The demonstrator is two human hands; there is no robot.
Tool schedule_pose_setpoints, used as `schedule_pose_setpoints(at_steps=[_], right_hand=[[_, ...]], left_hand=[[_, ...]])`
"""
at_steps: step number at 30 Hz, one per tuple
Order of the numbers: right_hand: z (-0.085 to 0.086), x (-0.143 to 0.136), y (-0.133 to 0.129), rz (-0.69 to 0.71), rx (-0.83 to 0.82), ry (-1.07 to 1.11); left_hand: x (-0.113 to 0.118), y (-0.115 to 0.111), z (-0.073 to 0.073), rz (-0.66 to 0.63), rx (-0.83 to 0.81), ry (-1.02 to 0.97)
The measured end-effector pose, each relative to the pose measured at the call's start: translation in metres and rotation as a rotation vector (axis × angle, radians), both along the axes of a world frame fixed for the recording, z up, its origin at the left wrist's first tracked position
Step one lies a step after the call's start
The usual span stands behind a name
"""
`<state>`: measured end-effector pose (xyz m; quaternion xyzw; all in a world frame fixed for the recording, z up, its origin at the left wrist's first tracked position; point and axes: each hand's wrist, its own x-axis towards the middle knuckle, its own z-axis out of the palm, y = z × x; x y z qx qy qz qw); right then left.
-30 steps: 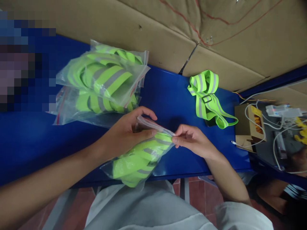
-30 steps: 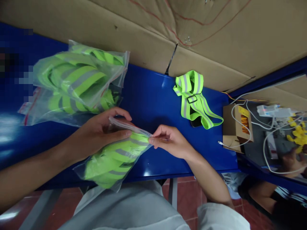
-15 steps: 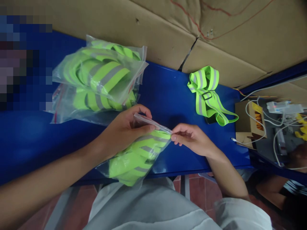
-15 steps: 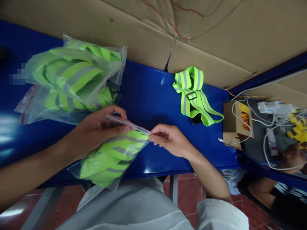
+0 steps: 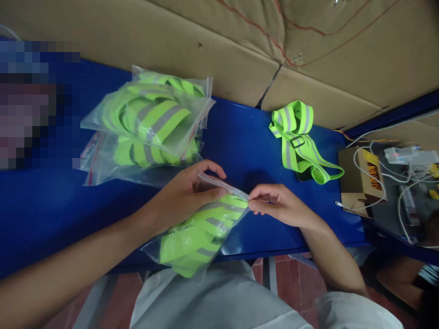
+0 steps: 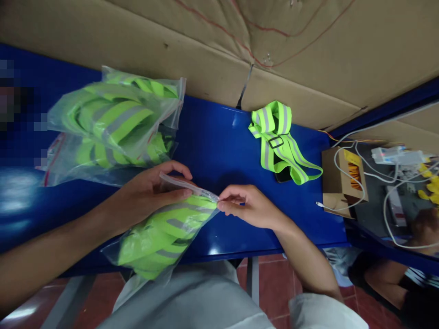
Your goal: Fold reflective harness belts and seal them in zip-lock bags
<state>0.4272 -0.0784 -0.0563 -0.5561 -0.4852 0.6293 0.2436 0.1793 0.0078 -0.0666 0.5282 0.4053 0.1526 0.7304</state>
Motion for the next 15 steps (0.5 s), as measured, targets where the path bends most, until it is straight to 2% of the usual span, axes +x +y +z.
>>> schedule_pose_setpoints(at_steps=[8, 15], right_hand=[[-0.0063, -0.0068, 0.0016, -0.03, 0.075, 0.043], [-0.0022, -0.0094, -0.0014, -0.051, 0.147, -0.028]], left_hand=[[-0.0002, -0.0032, -0.0039, -0.009, 0.033, 0.012], [0.0025, -0.0044, -0.0043, 0.025, 0.011, -0.014]])
